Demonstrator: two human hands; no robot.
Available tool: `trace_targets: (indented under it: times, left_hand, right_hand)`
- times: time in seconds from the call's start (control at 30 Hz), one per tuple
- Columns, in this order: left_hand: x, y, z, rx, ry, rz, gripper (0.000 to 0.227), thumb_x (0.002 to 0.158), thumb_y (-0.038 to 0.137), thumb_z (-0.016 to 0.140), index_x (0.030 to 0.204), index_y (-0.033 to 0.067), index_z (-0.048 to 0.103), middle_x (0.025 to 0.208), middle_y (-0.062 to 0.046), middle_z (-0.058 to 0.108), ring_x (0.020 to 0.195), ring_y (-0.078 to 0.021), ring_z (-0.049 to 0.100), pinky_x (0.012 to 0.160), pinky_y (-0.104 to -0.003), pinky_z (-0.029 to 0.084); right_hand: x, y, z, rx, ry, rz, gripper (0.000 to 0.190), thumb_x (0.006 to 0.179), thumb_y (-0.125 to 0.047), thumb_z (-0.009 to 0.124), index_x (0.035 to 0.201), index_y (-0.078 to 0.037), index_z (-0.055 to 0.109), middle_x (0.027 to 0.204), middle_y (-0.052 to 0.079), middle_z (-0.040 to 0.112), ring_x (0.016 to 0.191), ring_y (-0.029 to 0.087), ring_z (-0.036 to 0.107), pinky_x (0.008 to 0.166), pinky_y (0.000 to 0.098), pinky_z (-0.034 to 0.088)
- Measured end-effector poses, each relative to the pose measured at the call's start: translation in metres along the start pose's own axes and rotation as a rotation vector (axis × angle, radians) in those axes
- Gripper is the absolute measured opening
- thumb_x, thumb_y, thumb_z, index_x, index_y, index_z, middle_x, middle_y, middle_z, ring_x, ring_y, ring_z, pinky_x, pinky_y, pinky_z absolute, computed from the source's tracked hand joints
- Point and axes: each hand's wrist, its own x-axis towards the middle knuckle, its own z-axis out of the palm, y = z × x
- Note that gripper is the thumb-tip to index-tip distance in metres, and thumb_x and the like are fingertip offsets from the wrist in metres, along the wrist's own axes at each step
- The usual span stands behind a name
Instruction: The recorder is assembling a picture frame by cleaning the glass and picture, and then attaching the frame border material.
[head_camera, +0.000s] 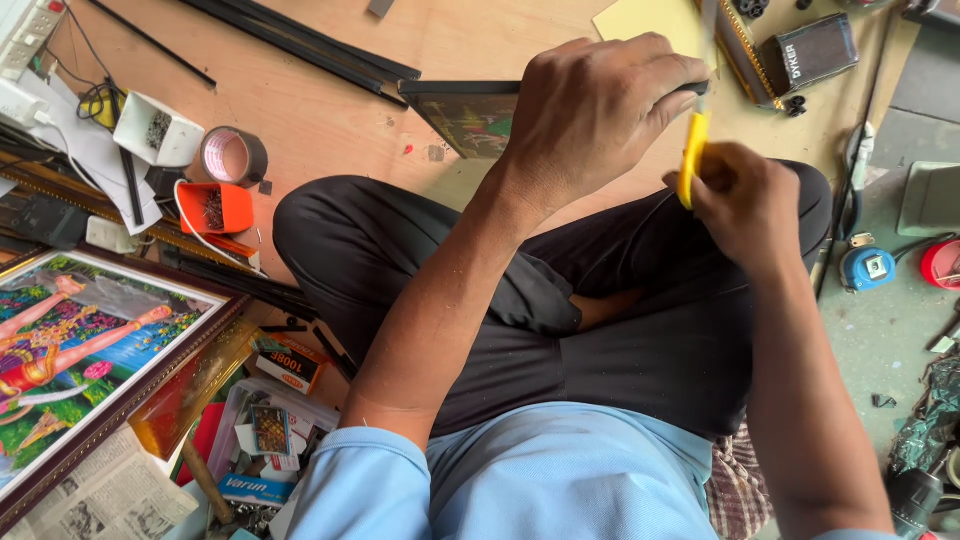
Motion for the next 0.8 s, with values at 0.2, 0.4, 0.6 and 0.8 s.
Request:
trace_targets:
  times: [0.2,0.4,0.6,0.8]
  left_hand:
    - [0.0,0.001,0.001,-0.031,-0.017,-0.049,0.013,0.093,0.026,0.079,0.101,0.0163,0.077,0.088,0.004,0.075,0.071,-0.0137,0.072,0.071,-0.031,0.059]
    - [-0.001,0.007,-0.012,-0.062,-0.057,-0.1,0.02,0.091,0.028,0.08,0.108,0.0192,0.074,0.094,0.005,0.074,0.08,-0.014,0.074,0.075,-0.032,0.06]
    - [0.001,0.001,-0.013,-0.136,-0.038,-0.12,0.043,0.099,0.035,0.072,0.137,0.0226,0.057,0.12,0.002,0.068,0.104,-0.0163,0.072,0.086,-0.033,0.062]
    - [-0.004,-0.002,-0.014,-0.13,0.046,-0.087,0.044,0.105,0.037,0.064,0.145,0.0255,0.049,0.132,0.002,0.064,0.117,-0.0169,0.068,0.096,-0.029,0.06]
  right_hand:
    - [0.071,0.056,0.017,-0.267,-0.062,-0.09,0.028,0.091,-0.025,0.083,0.101,-0.001,0.072,0.09,0.013,0.075,0.077,0.025,0.073,0.072,0.0366,0.056]
    - [0.104,0.133,0.032,-0.757,-0.046,-0.241,0.019,0.088,-0.026,0.079,0.085,-0.008,0.079,0.084,0.017,0.071,0.077,0.035,0.07,0.072,0.0459,0.056]
    - [0.073,0.029,0.004,-0.416,0.212,-0.341,0.009,0.1,-0.007,0.07,0.1,-0.005,0.079,0.096,0.014,0.073,0.088,0.024,0.073,0.075,0.0364,0.057]
    - [0.029,-0.091,-0.013,0.51,0.172,-0.283,0.016,0.112,-0.01,0.062,0.117,0.003,0.069,0.098,0.004,0.064,0.081,0.006,0.066,0.073,0.0197,0.054]
